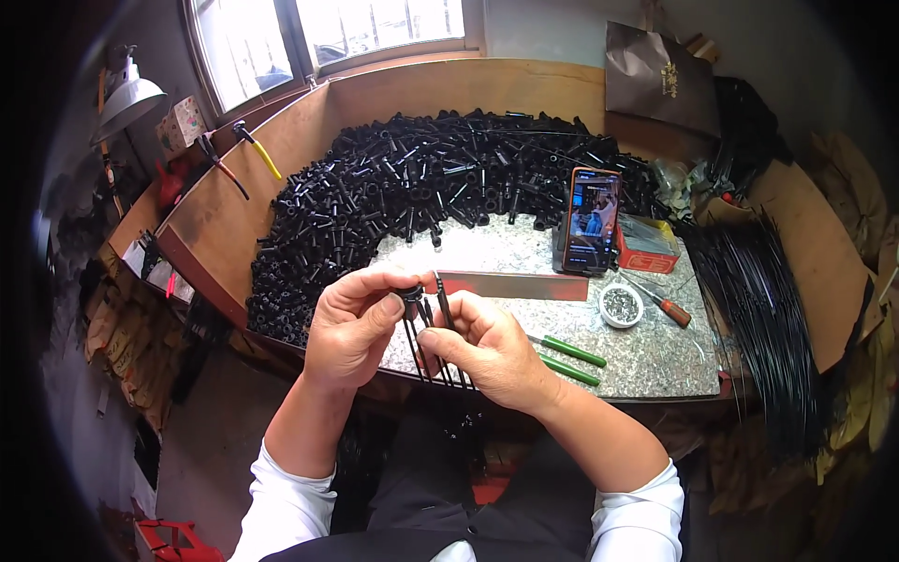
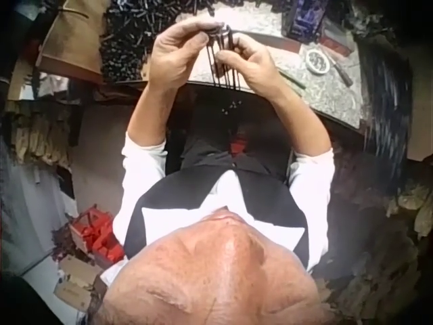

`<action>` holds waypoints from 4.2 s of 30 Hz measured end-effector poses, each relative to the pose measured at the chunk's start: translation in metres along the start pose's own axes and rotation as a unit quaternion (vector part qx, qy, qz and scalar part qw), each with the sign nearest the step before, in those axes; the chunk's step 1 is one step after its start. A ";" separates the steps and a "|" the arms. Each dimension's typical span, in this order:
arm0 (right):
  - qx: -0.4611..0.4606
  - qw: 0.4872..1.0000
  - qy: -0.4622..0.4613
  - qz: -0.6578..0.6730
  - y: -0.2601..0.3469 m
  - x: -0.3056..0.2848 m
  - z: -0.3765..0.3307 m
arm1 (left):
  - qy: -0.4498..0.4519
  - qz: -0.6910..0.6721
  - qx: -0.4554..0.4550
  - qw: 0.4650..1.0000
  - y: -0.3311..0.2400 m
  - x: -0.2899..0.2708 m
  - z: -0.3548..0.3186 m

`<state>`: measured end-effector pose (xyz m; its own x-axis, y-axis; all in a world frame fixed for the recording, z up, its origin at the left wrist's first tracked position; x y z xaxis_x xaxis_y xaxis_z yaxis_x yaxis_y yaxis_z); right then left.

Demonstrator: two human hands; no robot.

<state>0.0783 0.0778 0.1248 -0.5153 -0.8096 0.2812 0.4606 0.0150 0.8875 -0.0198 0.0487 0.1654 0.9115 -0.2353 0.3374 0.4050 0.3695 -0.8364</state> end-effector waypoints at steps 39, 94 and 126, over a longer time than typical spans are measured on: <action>-0.074 0.970 0.091 -0.213 0.047 0.010 -0.009 | 0.097 0.046 -0.056 0.993 -0.011 0.032 0.019; -0.023 0.938 -0.058 -0.342 -0.050 -0.031 -0.063 | -0.079 0.526 0.078 0.843 0.058 0.022 -0.051; 0.012 0.596 0.033 -0.802 -0.026 -0.096 -0.078 | -0.108 0.304 -0.066 0.944 0.127 -0.008 -0.068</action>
<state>0.1717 0.1092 0.0465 -0.2483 0.1860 -0.9507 -0.5986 -0.8010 -0.0004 0.0196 0.0367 0.0269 0.9720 0.1779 -0.1537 -0.1970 0.2592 -0.9455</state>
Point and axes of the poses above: each hand's wrist, its own z-axis towards the middle knuckle, its own x-axis out of the palm, y = z × x, the point moved 9 cm from there along z, towards the middle knuckle, and after that the axes turned 6 degrees about -x, right-handed, at the moved point
